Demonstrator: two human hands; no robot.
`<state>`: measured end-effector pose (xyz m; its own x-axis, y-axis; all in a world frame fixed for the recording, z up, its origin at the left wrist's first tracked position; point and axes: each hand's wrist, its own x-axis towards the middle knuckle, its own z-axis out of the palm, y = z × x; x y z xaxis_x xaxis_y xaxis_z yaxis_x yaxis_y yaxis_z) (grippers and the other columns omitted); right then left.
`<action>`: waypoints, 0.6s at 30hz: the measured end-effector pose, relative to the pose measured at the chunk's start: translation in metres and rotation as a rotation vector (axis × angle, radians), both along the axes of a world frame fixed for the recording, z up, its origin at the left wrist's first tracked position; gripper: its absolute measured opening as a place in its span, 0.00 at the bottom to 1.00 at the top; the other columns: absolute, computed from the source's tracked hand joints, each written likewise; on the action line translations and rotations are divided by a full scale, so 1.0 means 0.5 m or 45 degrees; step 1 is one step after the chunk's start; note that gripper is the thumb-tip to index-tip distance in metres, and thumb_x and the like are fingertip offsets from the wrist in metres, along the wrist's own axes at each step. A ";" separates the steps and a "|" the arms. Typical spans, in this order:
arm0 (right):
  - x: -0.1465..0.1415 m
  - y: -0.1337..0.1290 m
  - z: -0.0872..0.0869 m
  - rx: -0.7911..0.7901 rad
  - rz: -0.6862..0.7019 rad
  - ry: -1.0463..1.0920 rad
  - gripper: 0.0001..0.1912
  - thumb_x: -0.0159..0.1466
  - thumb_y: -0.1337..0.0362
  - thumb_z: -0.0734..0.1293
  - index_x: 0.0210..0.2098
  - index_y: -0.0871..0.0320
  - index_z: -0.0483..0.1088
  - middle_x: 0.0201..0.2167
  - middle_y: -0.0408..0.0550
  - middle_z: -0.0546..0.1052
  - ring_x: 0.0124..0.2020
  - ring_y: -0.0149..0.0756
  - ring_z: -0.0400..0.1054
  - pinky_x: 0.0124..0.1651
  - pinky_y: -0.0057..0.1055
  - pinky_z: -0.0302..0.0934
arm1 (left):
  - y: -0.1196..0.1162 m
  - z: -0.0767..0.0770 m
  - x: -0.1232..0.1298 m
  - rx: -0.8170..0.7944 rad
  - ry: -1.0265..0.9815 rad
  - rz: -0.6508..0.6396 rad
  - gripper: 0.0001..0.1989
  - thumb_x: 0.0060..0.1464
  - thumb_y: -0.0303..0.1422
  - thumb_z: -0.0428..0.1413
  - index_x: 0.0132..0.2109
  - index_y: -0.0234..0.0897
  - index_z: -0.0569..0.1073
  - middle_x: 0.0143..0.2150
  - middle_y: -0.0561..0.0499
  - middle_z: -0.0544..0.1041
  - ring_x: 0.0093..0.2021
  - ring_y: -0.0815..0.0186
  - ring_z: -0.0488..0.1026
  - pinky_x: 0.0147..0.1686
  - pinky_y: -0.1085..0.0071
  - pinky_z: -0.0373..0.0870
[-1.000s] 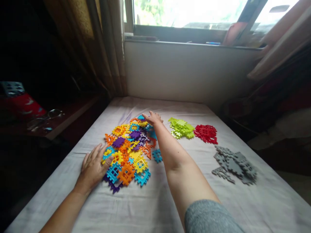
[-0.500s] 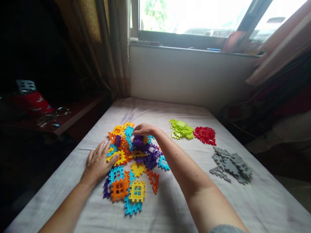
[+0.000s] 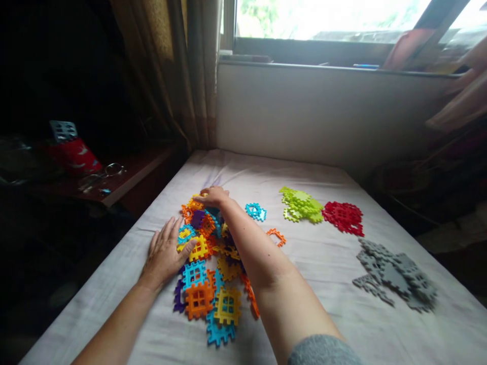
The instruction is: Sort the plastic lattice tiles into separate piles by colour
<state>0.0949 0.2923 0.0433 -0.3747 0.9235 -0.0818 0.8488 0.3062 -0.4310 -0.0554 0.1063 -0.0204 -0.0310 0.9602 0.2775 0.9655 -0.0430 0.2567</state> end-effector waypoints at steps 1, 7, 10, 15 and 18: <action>-0.005 -0.006 0.003 -0.017 0.047 -0.012 0.24 0.61 0.42 0.68 0.48 0.49 0.78 0.53 0.50 0.79 0.56 0.49 0.70 0.56 0.41 0.63 | 0.000 -0.002 0.000 0.010 -0.004 0.003 0.39 0.62 0.51 0.46 0.72 0.35 0.51 0.72 0.35 0.56 0.72 0.52 0.52 0.68 0.48 0.48; 0.059 -0.079 0.059 -0.166 0.286 0.206 0.18 0.64 0.51 0.66 0.40 0.59 0.80 0.34 0.45 0.82 0.36 0.34 0.74 0.37 0.24 0.63 | 0.001 0.005 0.002 -0.036 -0.038 -0.017 0.38 0.62 0.53 0.44 0.72 0.36 0.53 0.72 0.37 0.56 0.72 0.53 0.53 0.69 0.47 0.47; 0.133 -0.111 0.088 -0.283 0.330 0.366 0.19 0.64 0.50 0.67 0.40 0.59 0.80 0.37 0.45 0.83 0.37 0.34 0.75 0.39 0.24 0.65 | 0.002 0.013 0.002 -0.081 -0.047 -0.044 0.36 0.62 0.52 0.44 0.71 0.38 0.55 0.72 0.39 0.57 0.72 0.54 0.53 0.68 0.45 0.46; 0.247 -0.113 0.066 -0.052 -0.156 0.390 0.19 0.68 0.54 0.63 0.48 0.59 0.78 0.47 0.52 0.81 0.49 0.40 0.75 0.52 0.31 0.66 | 0.004 0.018 0.001 -0.067 -0.042 -0.104 0.33 0.62 0.49 0.45 0.69 0.39 0.59 0.70 0.40 0.61 0.70 0.53 0.57 0.68 0.45 0.47; 0.279 -0.117 0.019 0.114 -0.451 0.193 0.19 0.68 0.57 0.64 0.53 0.59 0.75 0.53 0.57 0.78 0.55 0.46 0.72 0.57 0.38 0.64 | 0.004 0.019 -0.001 -0.062 -0.066 -0.140 0.33 0.62 0.49 0.44 0.69 0.39 0.59 0.70 0.40 0.62 0.70 0.54 0.57 0.68 0.45 0.47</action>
<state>0.2344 0.2339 0.0529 -0.0331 0.9988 0.0367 0.8374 0.0478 -0.5446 -0.0557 0.1083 -0.0111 0.0625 0.9708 0.2315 0.9410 -0.1346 0.3105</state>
